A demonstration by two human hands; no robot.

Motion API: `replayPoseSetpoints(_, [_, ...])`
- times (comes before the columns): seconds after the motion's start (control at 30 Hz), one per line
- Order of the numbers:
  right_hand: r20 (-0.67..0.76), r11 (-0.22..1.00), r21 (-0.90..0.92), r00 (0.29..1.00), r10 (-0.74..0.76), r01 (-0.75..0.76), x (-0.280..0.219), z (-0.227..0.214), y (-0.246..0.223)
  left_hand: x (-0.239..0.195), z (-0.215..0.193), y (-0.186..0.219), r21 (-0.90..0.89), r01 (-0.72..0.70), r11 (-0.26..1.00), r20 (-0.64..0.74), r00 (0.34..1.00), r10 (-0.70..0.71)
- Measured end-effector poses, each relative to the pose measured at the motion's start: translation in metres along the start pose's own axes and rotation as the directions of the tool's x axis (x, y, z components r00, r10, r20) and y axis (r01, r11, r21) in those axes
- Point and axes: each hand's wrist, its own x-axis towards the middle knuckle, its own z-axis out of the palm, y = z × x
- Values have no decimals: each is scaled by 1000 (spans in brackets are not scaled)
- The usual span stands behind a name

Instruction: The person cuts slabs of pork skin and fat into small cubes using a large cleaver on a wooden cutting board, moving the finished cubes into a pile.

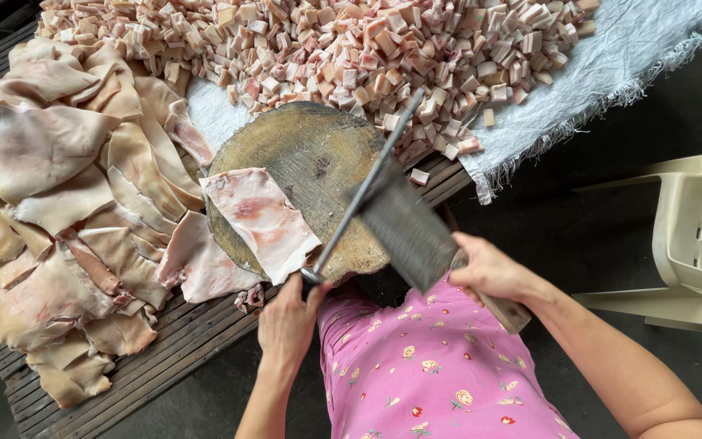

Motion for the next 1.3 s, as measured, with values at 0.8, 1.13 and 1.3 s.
replayPoseSetpoints(0.8, [-268, 971, -224, 963, 25, -88, 54, 28, -12, -102, 25, -135, -75, 668, 740, -86, 735, -672])
replayPoseSetpoints(1.13, [-246, 991, -91, 966, 73, -98, 106, 50, 2, -115, 62, -208, -163, 807, 568, 76, 584, -808])
replayPoseSetpoints(1.3, [-251, 993, -96, 967, 38, -64, 117, 60, -2, -46, 95, -253, -130, 609, 783, -148, 769, -622])
